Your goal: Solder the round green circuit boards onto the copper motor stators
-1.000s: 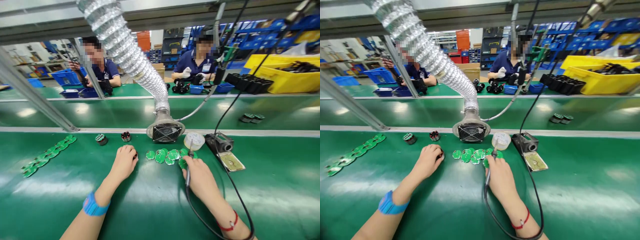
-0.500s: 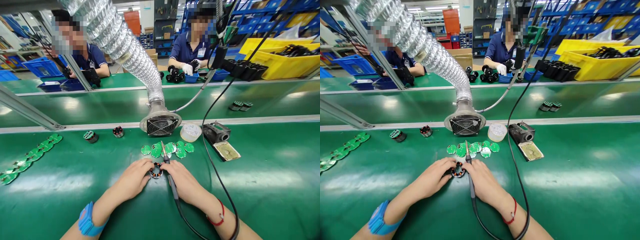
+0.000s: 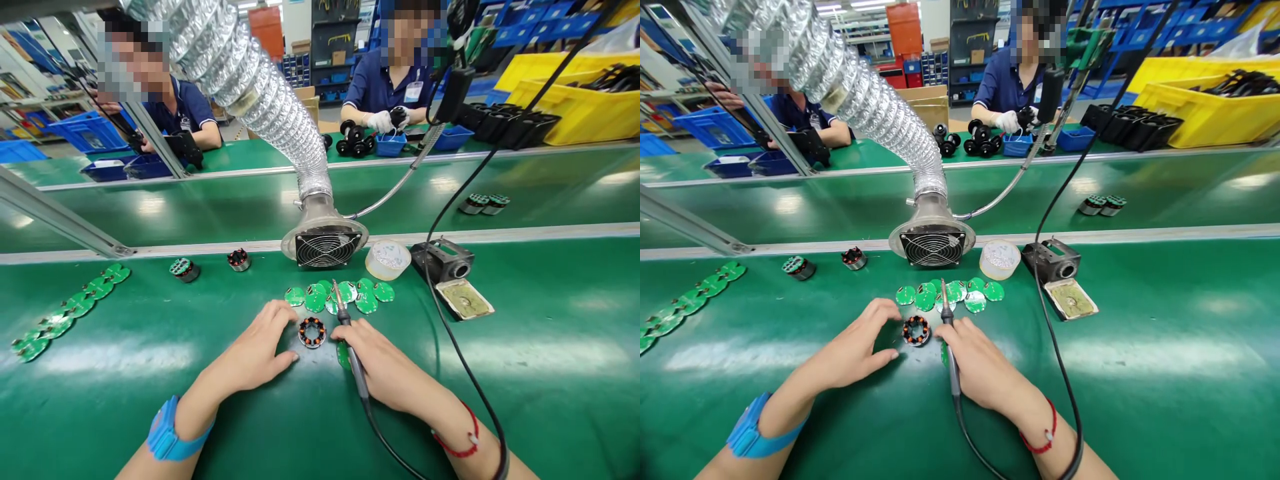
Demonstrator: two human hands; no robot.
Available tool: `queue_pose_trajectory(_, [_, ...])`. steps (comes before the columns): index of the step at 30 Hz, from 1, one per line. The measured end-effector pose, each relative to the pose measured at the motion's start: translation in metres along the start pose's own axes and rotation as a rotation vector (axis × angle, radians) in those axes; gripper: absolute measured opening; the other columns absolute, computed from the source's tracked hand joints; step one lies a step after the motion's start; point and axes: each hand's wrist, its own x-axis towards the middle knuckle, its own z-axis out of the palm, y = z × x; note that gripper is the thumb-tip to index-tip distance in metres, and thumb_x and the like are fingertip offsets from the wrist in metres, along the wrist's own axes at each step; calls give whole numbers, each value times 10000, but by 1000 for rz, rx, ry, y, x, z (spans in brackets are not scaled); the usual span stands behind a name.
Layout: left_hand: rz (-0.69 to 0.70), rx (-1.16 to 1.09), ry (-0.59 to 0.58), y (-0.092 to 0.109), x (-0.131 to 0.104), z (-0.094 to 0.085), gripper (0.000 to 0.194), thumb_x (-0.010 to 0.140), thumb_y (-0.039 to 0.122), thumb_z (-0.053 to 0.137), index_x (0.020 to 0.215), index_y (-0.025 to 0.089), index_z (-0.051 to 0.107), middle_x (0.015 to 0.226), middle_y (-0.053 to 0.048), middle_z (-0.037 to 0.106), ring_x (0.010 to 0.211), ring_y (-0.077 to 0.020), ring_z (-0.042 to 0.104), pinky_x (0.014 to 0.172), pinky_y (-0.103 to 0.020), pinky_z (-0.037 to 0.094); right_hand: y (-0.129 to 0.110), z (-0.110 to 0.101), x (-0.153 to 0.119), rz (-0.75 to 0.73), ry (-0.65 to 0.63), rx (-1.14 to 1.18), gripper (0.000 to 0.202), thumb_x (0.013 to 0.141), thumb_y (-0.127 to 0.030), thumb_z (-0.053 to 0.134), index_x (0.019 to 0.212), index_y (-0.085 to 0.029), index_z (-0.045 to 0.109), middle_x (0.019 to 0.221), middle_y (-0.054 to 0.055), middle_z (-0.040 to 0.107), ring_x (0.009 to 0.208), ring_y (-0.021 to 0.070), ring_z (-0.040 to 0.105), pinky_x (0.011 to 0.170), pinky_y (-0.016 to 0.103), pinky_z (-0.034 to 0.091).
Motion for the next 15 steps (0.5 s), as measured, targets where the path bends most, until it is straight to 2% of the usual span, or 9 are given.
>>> queue_pose_trajectory(4, [27, 153, -38, 8, -1, 2, 182, 790, 200, 675, 918, 215, 547, 1063, -50, 531, 978, -243, 491, 870, -415, 472, 9, 7, 3, 84, 117, 66, 354, 818, -61, 479, 1111, -242, 565, 991, 60, 677, 890, 229, 652, 789, 385, 556])
queue_pose_trajectory(8, [65, 315, -32, 11, 0, 10, 63, 846, 188, 634, 823, 190, 575, 1023, -71, 544, 953, -258, 480, 828, -422, 451, 8, 11, 9, 201, 343, 352, 234, 878, -213, 497, 1108, -259, 498, 854, 4, 627, 654, 161, 623, 628, 311, 543])
queue_pose_trajectory(11, [109, 351, 3, 8, 1, 11, 139, 885, 107, 510, 803, 180, 596, 1006, -82, 555, 946, -253, 479, 821, -415, 444, -6, 16, 21, 222, 525, 529, 256, 853, -283, 552, 1094, -262, 471, 811, -12, 604, 641, 156, 620, 620, 299, 545])
queue_pose_trajectory(15, [145, 232, 53, 3, -1, 3, 184, 880, 93, 471, 784, 182, 601, 997, -74, 558, 950, -238, 478, 842, -400, 445, -27, 25, 39, 211, 523, 537, 270, 833, -264, 561, 1096, -253, 502, 815, -10, 609, 651, 155, 612, 653, 309, 541])
